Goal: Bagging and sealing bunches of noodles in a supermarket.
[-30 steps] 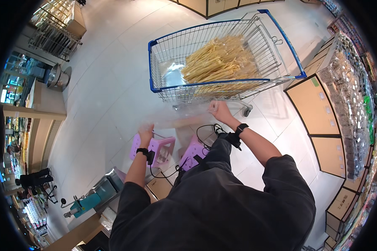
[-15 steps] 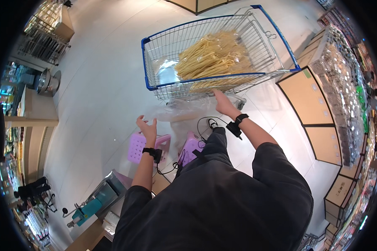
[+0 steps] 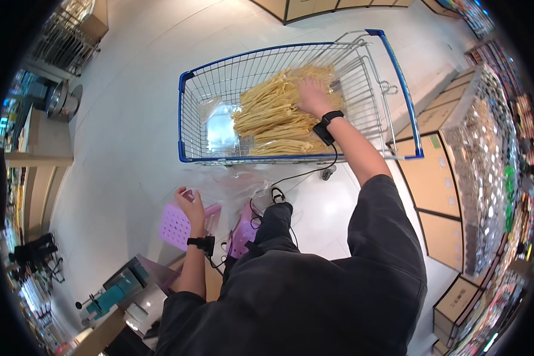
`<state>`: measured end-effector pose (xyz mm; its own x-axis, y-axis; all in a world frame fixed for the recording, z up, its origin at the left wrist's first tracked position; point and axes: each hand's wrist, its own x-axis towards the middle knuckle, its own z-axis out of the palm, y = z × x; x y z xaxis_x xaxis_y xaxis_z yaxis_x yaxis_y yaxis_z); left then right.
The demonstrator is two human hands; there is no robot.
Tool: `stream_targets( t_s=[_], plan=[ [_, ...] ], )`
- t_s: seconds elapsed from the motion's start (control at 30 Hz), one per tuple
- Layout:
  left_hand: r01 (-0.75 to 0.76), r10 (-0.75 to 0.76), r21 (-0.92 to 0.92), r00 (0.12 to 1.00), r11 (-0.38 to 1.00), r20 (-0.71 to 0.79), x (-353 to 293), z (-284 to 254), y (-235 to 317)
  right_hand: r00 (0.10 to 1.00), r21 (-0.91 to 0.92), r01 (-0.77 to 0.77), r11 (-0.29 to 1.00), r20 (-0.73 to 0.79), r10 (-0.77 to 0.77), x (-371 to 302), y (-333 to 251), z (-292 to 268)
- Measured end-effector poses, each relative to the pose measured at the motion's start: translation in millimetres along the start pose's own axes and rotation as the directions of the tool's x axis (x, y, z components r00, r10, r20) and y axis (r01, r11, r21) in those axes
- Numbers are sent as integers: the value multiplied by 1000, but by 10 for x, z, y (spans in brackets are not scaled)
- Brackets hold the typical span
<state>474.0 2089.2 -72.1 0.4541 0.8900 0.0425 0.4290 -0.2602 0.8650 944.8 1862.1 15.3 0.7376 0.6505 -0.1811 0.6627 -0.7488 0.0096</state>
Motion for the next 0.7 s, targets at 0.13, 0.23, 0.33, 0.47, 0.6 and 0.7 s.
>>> stream_targets(
  t_s=[0.13, 0.23, 0.33, 0.47, 0.6, 0.7],
  plan=[
    [119, -120, -9, 992, 993, -48, -133, 80, 150, 999, 89, 4, 996, -33, -1, 428, 17, 129],
    [137, -135, 14, 984, 990, -114, -237, 116, 213, 986, 112, -8, 994, 166, -11, 646, 157, 164],
    [162, -151, 54, 975, 985, -165, -259, 153, 509, 936, 25, 37, 999, 349, -44, 786, 242, 282],
    [141, -121, 86, 972, 986, -204, -254, 73, 722, 952, -8, 235, 972, 203, -228, 838, 175, 353],
    [57, -41, 64, 971, 996, -236, -259, -70, 861, 825, 336, 521, 785, 36, -564, 699, -235, -75],
    [-3, 3, 2, 983, 1000, -182, -239, -180, 1079, 774, 634, 451, 629, 74, -629, 399, -698, -914]
  ],
)
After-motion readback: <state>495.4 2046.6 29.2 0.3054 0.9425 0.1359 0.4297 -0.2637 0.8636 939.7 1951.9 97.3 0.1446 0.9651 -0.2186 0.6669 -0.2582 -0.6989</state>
